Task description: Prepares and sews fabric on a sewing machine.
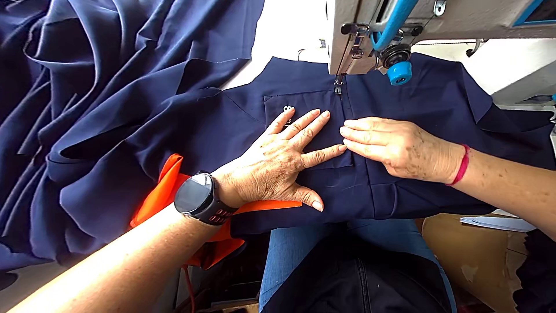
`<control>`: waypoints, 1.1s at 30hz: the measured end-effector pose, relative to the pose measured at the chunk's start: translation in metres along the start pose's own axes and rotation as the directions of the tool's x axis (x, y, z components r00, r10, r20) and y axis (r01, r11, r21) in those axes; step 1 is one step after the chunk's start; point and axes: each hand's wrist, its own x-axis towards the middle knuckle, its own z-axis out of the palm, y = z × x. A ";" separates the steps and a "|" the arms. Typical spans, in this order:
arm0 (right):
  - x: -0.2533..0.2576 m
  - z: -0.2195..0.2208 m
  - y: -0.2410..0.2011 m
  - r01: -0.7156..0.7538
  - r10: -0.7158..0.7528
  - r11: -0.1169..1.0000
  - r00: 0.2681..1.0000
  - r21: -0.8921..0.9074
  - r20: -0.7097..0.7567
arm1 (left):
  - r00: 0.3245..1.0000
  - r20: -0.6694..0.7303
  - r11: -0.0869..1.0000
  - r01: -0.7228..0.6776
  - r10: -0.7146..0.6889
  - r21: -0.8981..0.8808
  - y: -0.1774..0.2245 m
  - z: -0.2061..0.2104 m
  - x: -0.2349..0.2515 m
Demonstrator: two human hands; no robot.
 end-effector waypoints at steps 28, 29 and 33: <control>0.001 -0.005 -0.004 0.103 -0.103 0.992 0.995 0.070 0.001 | 0.996 -0.032 0.996 0.089 -0.089 0.010 0.002 -0.030 -0.072; 0.000 -0.005 -0.005 0.100 -0.101 0.993 0.995 0.057 0.002 | 0.996 -0.035 0.997 0.079 -0.079 0.014 0.003 -0.029 -0.070; 0.000 -0.004 -0.006 0.076 -0.074 0.995 0.997 0.065 -0.021 | 0.997 -0.032 0.997 0.069 -0.069 -0.016 0.003 -0.029 -0.068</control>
